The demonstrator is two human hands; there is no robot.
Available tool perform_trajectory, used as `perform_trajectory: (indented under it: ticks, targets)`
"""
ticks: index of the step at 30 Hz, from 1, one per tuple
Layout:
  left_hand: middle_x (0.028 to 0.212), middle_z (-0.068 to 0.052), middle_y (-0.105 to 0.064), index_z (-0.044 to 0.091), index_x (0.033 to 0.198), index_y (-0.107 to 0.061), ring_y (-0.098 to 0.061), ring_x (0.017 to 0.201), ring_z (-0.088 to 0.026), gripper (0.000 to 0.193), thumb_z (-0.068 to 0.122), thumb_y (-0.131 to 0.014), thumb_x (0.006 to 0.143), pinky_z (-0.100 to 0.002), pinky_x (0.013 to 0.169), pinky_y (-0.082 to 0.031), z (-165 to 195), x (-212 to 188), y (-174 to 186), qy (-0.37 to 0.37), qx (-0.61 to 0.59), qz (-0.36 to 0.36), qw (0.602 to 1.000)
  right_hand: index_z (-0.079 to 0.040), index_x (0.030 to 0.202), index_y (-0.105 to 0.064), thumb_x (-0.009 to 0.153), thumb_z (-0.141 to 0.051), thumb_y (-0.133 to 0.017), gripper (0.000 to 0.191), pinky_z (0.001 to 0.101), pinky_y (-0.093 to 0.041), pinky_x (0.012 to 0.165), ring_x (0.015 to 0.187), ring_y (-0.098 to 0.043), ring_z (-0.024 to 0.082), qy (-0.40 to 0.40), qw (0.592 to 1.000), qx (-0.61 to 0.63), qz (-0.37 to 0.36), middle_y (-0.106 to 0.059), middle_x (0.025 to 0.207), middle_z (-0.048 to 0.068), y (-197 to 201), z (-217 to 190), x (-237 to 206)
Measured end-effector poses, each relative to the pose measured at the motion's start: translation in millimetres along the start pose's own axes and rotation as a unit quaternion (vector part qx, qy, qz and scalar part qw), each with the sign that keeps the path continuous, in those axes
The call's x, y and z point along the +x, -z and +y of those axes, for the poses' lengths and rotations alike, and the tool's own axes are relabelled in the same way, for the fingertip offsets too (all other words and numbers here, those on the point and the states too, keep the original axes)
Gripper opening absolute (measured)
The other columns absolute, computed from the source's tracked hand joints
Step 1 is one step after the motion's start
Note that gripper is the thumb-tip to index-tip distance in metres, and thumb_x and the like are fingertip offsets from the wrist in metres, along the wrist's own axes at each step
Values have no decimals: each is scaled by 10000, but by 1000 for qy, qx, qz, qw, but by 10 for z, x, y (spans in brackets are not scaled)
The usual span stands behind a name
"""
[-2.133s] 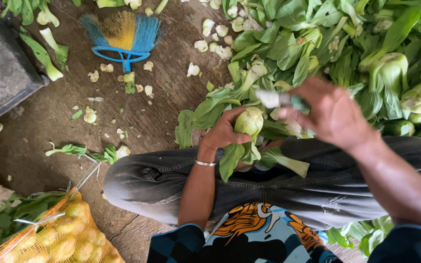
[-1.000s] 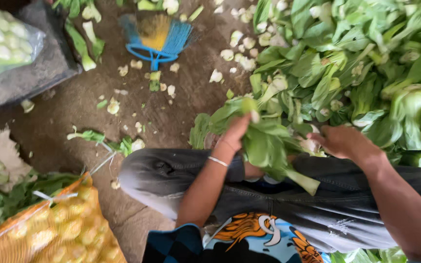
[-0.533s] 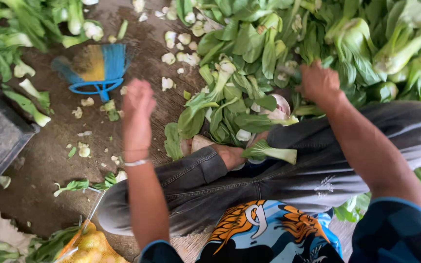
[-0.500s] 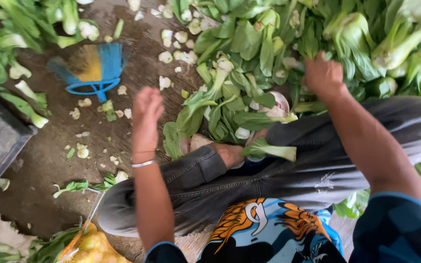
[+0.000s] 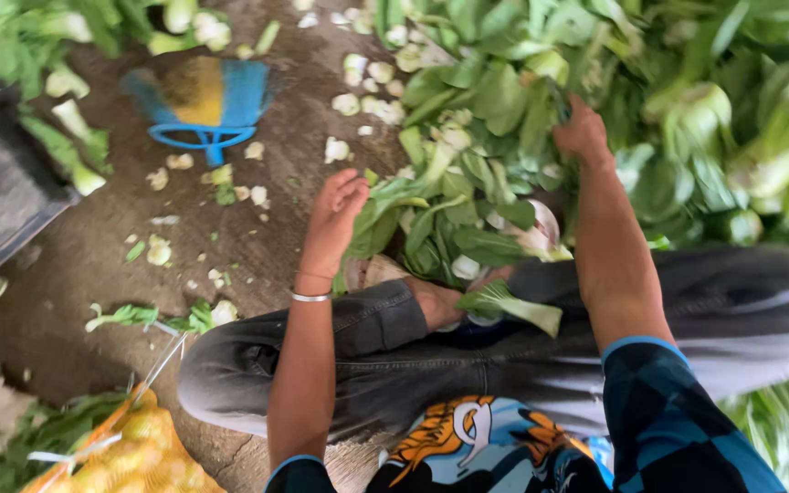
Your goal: The person sits on the floor trimming bok choy heads with a small knife, cutting off root ends and outer leaves, and drops the trimmings aside. They place the trimmed heads into orange mesh sacks and pull untrimmed vegetables from the pile to continue.
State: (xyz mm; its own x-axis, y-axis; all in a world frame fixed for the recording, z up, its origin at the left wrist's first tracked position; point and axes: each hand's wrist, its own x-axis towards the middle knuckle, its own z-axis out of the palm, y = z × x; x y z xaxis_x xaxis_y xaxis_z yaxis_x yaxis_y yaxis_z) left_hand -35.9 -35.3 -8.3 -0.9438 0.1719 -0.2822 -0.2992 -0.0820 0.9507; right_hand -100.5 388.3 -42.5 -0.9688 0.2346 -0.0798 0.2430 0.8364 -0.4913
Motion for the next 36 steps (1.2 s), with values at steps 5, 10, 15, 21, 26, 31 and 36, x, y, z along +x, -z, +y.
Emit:
perform_trajectory:
  ticks: [5, 10, 15, 21, 26, 31, 36]
  targets:
    - [1349, -174, -647, -11, 1419, -501, -630, 1243, -234, 592, 300, -722, 966, -339, 1042, -513, -154, 29, 166, -10, 33, 52, 998, -82, 1408, -598, 635, -377, -866, 870, 489, -491, 1010, 1174, -643, 421, 6, 991, 29, -131, -679, 1278, 228, -85, 21, 65]
    - [1349, -192, -641, 1, 1421, -501, -627, 1242, -260, 628, 359, -722, 954, -373, 1035, -521, -96, 110, -16, -22, 63, 15, 998, 20, 1365, -631, 711, -631, -867, 952, 514, -506, 994, 1139, -654, 465, -5, 971, -110, -212, -674, 1245, 316, 111, 84, -95]
    - [1404, -202, -626, 23, 1429, -502, -625, 1299, -303, 700, 457, -740, 934, -415, 1112, -484, 136, -116, -364, -95, 197, -33, 975, 70, 1308, -649, 736, -770, -792, 1026, 576, -540, 924, 1021, -698, 486, -97, 940, -218, -245, -706, 1110, 355, 722, -455, -282]
    - [1380, -257, -578, -14, 1423, -461, -557, 1294, -428, 890, 549, -758, 800, -483, 1113, -424, 343, -516, -1061, -395, 381, -23, 836, 5, 1176, -685, 979, -662, -504, 718, 511, -582, 641, 671, -673, 335, 16, 938, -122, -323, -678, 842, 242, 1042, -1421, -965]
    - [1177, -143, -723, 30, 1381, -523, -737, 1070, -286, 696, 365, -843, 861, -387, 935, -587, 325, -635, -1106, -190, 218, -44, 956, -51, 1078, -631, 1046, -569, -419, 561, 395, -524, 569, 630, -631, 205, 196, 908, 194, -316, -643, 767, 74, 1055, -1813, -1299]
    - [1086, -122, -741, 46, 1300, -571, -729, 971, -256, 635, 275, -913, 817, -366, 890, -591, 256, -621, -796, -226, 98, 4, 969, -35, 1011, -649, 1056, -454, -567, 429, 445, -491, 556, 597, -623, 328, 350, 931, -28, -98, -600, 713, 118, 1189, -1922, -1705]
    - [1025, -99, -735, 62, 1181, -639, -747, 939, -244, 533, 276, -932, 790, -353, 848, -593, 259, -634, -801, -215, 152, 26, 964, -42, 882, -617, 988, -463, -620, 434, 451, -503, 524, 593, -644, 351, 419, 903, -67, -64, -606, 713, 124, 1238, -2066, -1913]
